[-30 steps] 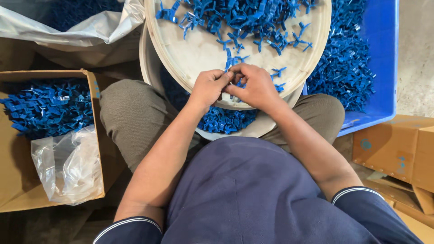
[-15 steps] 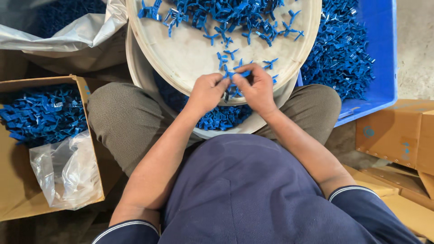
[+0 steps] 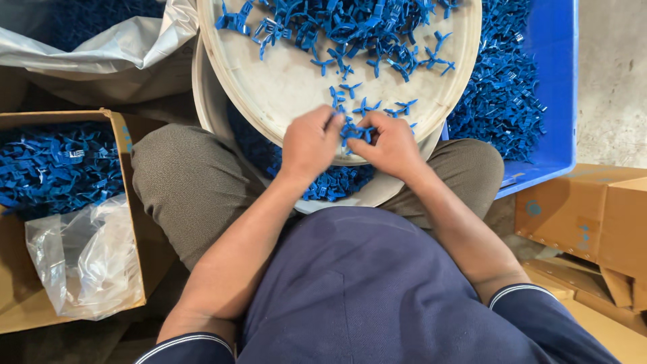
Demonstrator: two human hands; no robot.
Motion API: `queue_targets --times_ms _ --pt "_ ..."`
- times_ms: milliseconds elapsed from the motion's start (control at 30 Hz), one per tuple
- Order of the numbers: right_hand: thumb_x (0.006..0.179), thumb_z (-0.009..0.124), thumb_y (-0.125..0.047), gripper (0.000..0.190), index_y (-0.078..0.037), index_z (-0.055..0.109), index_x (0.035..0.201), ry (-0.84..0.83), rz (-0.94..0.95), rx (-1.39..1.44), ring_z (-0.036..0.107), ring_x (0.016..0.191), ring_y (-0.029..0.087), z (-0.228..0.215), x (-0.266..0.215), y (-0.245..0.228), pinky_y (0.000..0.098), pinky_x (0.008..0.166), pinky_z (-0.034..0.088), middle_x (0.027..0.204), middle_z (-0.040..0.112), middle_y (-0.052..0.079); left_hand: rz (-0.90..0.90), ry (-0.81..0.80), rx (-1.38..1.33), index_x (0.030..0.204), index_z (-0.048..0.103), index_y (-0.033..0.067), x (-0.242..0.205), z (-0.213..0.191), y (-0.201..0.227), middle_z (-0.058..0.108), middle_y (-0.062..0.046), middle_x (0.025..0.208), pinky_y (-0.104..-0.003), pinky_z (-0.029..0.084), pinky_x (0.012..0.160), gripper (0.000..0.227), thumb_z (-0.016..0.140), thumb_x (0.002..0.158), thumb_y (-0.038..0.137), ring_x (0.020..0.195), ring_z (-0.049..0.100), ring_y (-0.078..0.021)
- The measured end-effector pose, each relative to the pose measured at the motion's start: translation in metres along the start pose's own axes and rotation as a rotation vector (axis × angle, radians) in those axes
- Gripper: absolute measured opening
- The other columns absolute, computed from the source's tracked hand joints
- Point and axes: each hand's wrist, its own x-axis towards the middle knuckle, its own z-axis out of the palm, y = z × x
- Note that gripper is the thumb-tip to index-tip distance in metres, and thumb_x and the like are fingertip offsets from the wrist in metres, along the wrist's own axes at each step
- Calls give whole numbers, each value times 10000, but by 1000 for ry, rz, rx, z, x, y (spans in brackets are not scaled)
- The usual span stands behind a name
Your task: The person sits on the floor and sorts small blue plastic parts by hand, picking them from a white basin and placing them into a blue bin. The person repeatedly handles the parts one at a time or in small groups, moving them between containers.
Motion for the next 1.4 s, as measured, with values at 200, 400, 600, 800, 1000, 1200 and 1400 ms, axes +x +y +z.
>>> queue_targets --times_ms 200,400,600,800,1000,1200,1400 --pt "851 791 -388 395 -63 741 1070 102 -272 -173 668 942 361 -26 34 -4 448 797 514 1012 702 160 -544 -10 -1064 972 567 91 19 -18 -11 646 -91 809 -280 392 384 85 548 1002 169 561 585 -167" --pt "891 760 -384 310 -101 769 1015 271 -97 -350 699 902 372 12 109 25 491 797 538 923 742 171 -590 41 -1089 1116 609 82 24 -24 -10 678 -123 979 -296 454 430 189 571 934 116 665 646 -196" --pt "702 823 -329 300 -82 750 856 139 47 -158 704 821 346 24 113 38 454 738 552 848 734 168 -681 59 -940 1116 604 92 25 -24 -8 643 -85 944 -307 464 459 201 643 957 209 690 650 -202" --pt "765 834 -255 330 -78 683 999 -42 62 401 672 714 180 23 71 16 350 648 514 765 721 75 -832 -5 -921 1087 597 120 22 -18 -9 639 -51 916 -325 475 461 302 538 996 402 692 649 -199" --pt "850 818 -214 405 -137 686 1225 253 -169 118 648 947 245 -29 65 29 360 833 505 1039 736 69 -814 -130 -1108 1029 599 99 20 -22 -11 577 -57 790 -294 424 411 258 584 1005 355 628 606 -196" --pt "778 780 -272 200 -157 764 942 524 8 -816 540 1164 408 -71 59 138 632 930 391 1060 681 102 -732 -157 -918 995 605 70 17 -15 -31 563 -68 735 -289 433 401 71 659 964 104 613 605 -194" --pt "882 759 -300 200 -138 770 998 457 209 -199 651 1024 329 -28 23 124 483 848 506 1042 711 112 -723 -210 -737 1049 637 69 11 -10 -30 627 -40 795 -284 478 438 155 665 898 44 635 621 -158"
